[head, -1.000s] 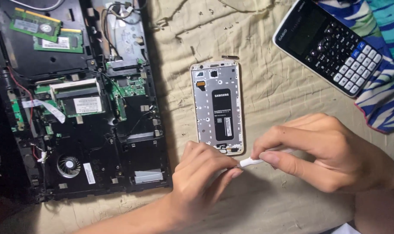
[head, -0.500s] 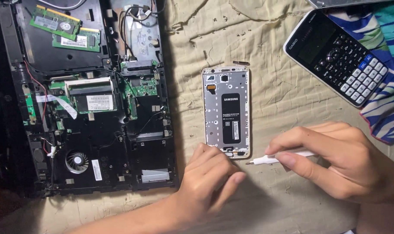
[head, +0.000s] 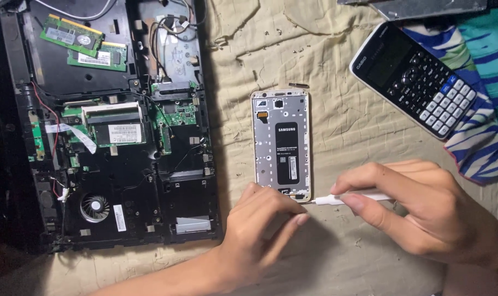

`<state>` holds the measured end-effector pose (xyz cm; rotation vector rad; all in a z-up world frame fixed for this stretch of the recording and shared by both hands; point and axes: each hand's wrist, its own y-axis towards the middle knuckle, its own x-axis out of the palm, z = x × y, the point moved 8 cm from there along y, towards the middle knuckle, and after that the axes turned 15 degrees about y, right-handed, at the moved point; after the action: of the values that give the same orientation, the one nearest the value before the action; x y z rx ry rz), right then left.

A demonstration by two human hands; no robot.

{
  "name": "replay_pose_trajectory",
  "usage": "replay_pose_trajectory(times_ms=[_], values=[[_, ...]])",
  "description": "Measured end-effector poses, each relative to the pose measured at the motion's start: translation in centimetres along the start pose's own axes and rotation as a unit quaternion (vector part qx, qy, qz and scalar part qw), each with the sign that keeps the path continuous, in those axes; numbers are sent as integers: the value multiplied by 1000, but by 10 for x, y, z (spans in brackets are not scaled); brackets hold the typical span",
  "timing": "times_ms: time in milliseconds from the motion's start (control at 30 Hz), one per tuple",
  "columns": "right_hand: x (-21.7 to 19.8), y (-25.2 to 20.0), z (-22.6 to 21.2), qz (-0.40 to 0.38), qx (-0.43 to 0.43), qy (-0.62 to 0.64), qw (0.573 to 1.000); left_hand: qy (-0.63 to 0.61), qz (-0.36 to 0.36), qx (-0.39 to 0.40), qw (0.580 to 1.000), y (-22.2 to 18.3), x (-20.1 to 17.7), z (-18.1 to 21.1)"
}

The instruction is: Unscrewing small screws from a smartphone frame using a precision screwdriver

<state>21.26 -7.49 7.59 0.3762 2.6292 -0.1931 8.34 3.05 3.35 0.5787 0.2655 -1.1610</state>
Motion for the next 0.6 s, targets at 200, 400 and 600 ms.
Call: replay_pose_trajectory(times_ms=[200,400,600], values=[[5,-1,1,-10,8,-22,1000,5,-8,4,1000,1,0,1],[2,-8,-11,-12,-49,-31,998,3,1,-4,1000,-3,4,-5],[5,-1,-12,-26,-4,3,1000,8,13,6,1000,-3,2,-4]])
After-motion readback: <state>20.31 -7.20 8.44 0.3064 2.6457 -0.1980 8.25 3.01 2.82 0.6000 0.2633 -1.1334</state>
